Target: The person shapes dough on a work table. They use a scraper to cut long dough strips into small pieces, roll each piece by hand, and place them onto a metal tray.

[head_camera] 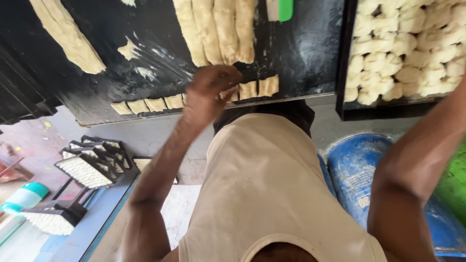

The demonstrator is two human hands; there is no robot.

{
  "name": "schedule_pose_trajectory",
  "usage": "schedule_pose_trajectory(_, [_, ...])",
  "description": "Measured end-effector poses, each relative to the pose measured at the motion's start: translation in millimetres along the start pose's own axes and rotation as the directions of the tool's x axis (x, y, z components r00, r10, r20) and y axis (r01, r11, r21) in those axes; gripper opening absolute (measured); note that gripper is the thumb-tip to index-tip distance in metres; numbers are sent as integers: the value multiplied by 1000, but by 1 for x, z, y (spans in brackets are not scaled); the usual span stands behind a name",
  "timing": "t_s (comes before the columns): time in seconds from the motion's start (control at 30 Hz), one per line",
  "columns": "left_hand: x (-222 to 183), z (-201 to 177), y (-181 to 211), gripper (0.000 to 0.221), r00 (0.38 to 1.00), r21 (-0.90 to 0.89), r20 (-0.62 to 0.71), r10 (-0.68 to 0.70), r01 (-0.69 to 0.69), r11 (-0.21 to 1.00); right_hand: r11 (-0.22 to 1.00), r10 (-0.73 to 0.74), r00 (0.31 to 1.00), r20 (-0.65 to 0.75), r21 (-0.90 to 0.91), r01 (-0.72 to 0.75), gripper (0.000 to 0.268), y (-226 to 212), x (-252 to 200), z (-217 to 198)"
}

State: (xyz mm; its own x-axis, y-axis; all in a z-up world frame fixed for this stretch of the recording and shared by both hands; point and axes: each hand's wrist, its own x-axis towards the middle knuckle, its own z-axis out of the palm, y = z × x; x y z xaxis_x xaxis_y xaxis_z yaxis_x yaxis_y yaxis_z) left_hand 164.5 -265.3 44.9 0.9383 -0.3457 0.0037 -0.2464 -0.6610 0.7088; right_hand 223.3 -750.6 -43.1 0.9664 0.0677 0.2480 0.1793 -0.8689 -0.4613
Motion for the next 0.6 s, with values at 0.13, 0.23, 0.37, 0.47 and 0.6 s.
schedule_pose_trajectory(0.13, [-33,37,-9,31,951,5,3,308,-308,951,948,-290,938,190,190,255,34,-157,-76,13])
schedule_pose_trajectory(0.23, [-35,56,-29,33,952,-50,19,307,-306,951,981,-179,918,353,132,140,44,-253,-91,47])
schedule_pose_trajectory(0.37, [-35,44,-58,14,984,-621,-109,-142,44,783,967,-205,968,141,183,178,27,-286,-77,90])
schedule_pose_trajectory(0.47, [-59,-3,-101,21,869,-757,-84,-487,262,598,919,-326,945,30,243,309,28,-320,-57,117])
schedule_pose_trajectory(0.6, [-60,-32,-157,26,744,-611,-512,-430,37,791,775,-571,820,27,349,528,22,-398,-10,188])
